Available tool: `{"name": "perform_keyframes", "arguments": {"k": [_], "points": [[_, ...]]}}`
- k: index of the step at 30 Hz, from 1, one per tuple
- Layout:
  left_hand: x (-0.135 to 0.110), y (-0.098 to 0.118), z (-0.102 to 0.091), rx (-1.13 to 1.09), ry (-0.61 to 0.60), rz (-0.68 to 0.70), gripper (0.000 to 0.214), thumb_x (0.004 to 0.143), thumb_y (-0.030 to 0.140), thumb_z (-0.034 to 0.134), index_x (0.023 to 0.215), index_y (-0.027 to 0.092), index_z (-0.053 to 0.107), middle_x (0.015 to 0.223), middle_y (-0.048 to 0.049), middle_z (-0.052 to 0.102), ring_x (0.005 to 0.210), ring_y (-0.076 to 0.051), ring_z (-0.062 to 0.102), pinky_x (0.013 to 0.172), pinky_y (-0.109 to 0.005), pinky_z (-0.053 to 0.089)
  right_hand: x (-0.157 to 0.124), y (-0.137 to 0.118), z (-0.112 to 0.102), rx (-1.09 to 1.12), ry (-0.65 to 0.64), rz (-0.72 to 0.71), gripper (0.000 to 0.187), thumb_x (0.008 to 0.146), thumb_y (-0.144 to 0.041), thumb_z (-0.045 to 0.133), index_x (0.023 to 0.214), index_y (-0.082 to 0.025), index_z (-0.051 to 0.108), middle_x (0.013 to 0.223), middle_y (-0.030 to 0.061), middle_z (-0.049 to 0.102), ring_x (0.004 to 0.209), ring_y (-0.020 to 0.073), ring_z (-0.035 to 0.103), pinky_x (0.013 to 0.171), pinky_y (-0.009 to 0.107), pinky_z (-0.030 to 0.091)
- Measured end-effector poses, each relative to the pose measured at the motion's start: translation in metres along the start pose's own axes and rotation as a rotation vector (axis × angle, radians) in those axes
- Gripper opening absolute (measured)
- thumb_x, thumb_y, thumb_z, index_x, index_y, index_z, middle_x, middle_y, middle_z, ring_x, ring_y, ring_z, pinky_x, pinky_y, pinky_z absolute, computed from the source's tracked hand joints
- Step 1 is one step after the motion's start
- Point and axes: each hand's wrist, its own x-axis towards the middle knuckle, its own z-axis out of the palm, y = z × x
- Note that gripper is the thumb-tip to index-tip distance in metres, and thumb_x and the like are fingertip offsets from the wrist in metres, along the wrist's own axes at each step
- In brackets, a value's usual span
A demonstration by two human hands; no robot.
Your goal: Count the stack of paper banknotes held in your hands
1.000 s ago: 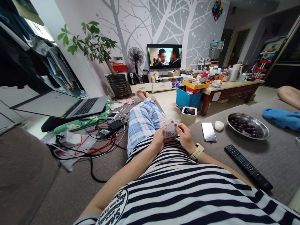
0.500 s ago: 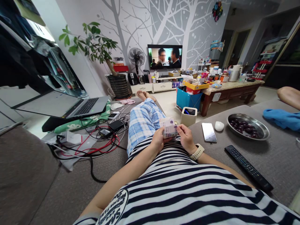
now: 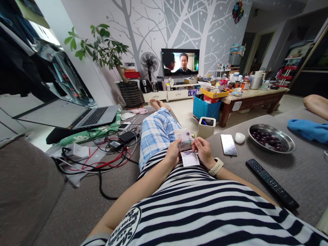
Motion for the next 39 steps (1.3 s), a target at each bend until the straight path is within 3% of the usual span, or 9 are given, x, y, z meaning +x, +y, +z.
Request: {"name": "perform_keyframes", "arguments": {"k": [7,16,20,29,39], "points": [[-0.004,0.001,-0.001,0.026,-0.063,-0.021,0.021,0.080,0.012,0.068,0.101,0.011,0.072,0.085,-0.0108,0.080,0.089,-0.030,0.079,0.086,-0.045,0.065,0.005,0.011,0.000,-0.102,0.140,0.010,0.050,0.083,-0.071,0.069,0.073,-0.024,0.055,0.064,-0.0025,0.054,0.060,0.0162,0.048,0.059,0.031,0.041],[-0.001,-0.002,-0.003,0.027,-0.058,-0.011,0.019,0.079,0.017,0.074,0.097,0.013,0.072,0.086,-0.0098,0.080,0.088,-0.028,0.079,0.087,-0.043,0.064,0.003,0.015,-0.003,-0.187,0.120,-0.010,0.044,0.090,-0.062,0.063,0.071,-0.024,0.054,0.063,-0.0029,0.053,0.062,0.0168,0.047,0.061,0.031,0.038],[0.004,-0.005,-0.006,0.006,-0.019,0.001,0.010,0.085,0.020,0.068,0.090,0.012,0.071,0.081,-0.0086,0.079,0.087,-0.026,0.078,0.087,-0.039,0.064,0.002,0.015,-0.003,-0.197,0.128,-0.026,0.044,0.092,-0.063,0.062,0.072,-0.024,0.054,0.064,-0.0025,0.053,0.062,0.0172,0.047,0.061,0.031,0.038],[0.003,-0.005,-0.005,-0.003,-0.001,-0.003,0.013,0.091,0.020,0.061,0.092,0.012,0.070,0.082,-0.0090,0.079,0.082,-0.024,0.078,0.084,-0.039,0.065,-0.001,0.005,-0.001,-0.128,0.139,-0.072,0.041,0.091,-0.061,0.063,0.075,-0.024,0.056,0.066,-0.0013,0.053,0.063,0.0178,0.048,0.061,0.031,0.042],[0.006,-0.008,-0.009,-0.001,-0.011,0.005,0.009,0.088,0.022,0.067,0.089,0.014,0.070,0.079,-0.0072,0.078,0.085,-0.025,0.078,0.088,-0.038,0.064,-0.003,0.005,-0.002,-0.105,0.120,-0.060,0.038,0.091,-0.058,0.063,0.079,-0.022,0.062,0.067,-0.0004,0.057,0.064,0.0178,0.049,0.061,0.031,0.042]]}}
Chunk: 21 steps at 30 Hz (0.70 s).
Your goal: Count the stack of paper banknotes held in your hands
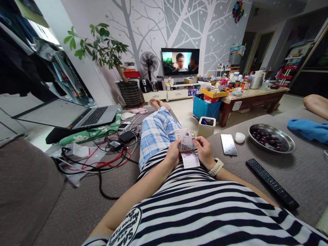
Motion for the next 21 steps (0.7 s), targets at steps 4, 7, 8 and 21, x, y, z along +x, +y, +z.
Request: {"name": "perform_keyframes", "arguments": {"k": [4,7,8,21], "points": [[-0.0004,0.0001,0.0001,0.011,-0.015,0.006,0.009,0.089,0.022,0.065,0.087,0.014,0.070,0.078,-0.0062,0.078,0.083,-0.024,0.078,0.087,-0.037,0.064,-0.0002,-0.0026,-0.0007,-0.011,0.004,-0.012,0.039,0.093,-0.059,0.061,0.078,-0.022,0.062,0.067,-0.0003,0.057,0.064,0.0178,0.050,0.061,0.030,0.042],[-0.0002,0.0000,-0.0006,0.010,-0.019,0.006,0.008,0.089,0.022,0.066,0.086,0.015,0.069,0.077,-0.0057,0.078,0.082,-0.024,0.078,0.087,-0.038,0.064,-0.0007,-0.0039,-0.0008,-0.019,0.009,-0.014,0.040,0.093,-0.059,0.061,0.078,-0.022,0.062,0.067,-0.0002,0.058,0.064,0.0180,0.050,0.061,0.030,0.042],[0.0000,-0.0002,-0.0009,0.011,-0.021,0.007,0.008,0.088,0.022,0.066,0.086,0.015,0.069,0.077,-0.0058,0.078,0.082,-0.024,0.078,0.087,-0.038,0.064,-0.0008,-0.0041,-0.0008,-0.021,0.010,-0.013,0.040,0.093,-0.059,0.060,0.078,-0.022,0.062,0.067,-0.0002,0.058,0.064,0.0180,0.050,0.061,0.031,0.041],[0.0034,-0.0032,-0.0022,0.022,-0.031,0.039,0.012,0.082,0.026,0.070,0.084,0.014,0.071,0.077,-0.0063,0.078,0.080,-0.024,0.076,0.084,-0.037,0.062,-0.0019,-0.0057,-0.0008,-0.045,-0.016,-0.022,0.046,0.096,-0.065,0.054,0.076,-0.023,0.059,0.064,-0.0011,0.052,0.061,0.0173,0.046,0.058,0.030,0.039]]}}
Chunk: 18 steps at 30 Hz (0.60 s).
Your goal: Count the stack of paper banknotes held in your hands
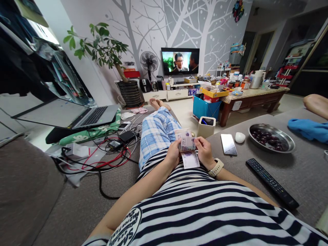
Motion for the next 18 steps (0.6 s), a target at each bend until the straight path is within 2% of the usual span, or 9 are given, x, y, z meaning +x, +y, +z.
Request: {"name": "perform_keyframes", "arguments": {"k": [18], "points": [[-0.0017,0.0013,0.0010,0.028,-0.012,0.006,0.014,0.077,0.027,0.072,0.084,0.015,0.071,0.077,-0.0073,0.078,0.084,-0.026,0.077,0.083,-0.037,0.062,0.0014,-0.0054,0.0001,0.079,-0.035,0.051,0.053,0.091,-0.074,0.057,0.073,-0.024,0.058,0.060,-0.0025,0.046,0.057,0.0161,0.040,0.054,0.031,0.035]]}}
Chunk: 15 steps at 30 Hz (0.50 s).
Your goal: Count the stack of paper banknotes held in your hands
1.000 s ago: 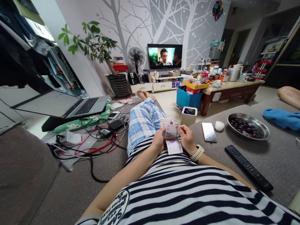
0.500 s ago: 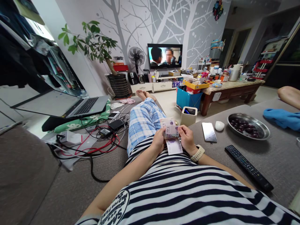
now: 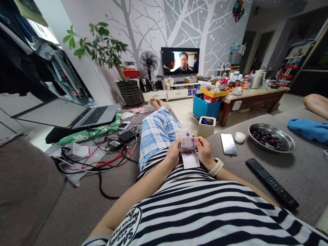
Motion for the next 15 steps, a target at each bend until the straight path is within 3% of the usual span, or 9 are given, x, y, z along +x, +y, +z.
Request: {"name": "perform_keyframes", "arguments": {"k": [15], "points": [[-0.0045,0.0069,0.0049,0.007,0.033,-0.031,0.011,0.082,0.023,0.067,0.087,0.015,0.071,0.079,-0.0083,0.079,0.089,-0.027,0.078,0.086,-0.040,0.063,0.0012,0.0031,0.0007,0.017,-0.012,0.007,0.058,0.090,-0.079,0.054,0.072,-0.024,0.057,0.058,-0.0025,0.049,0.054,0.0159,0.042,0.053,0.031,0.036]]}}
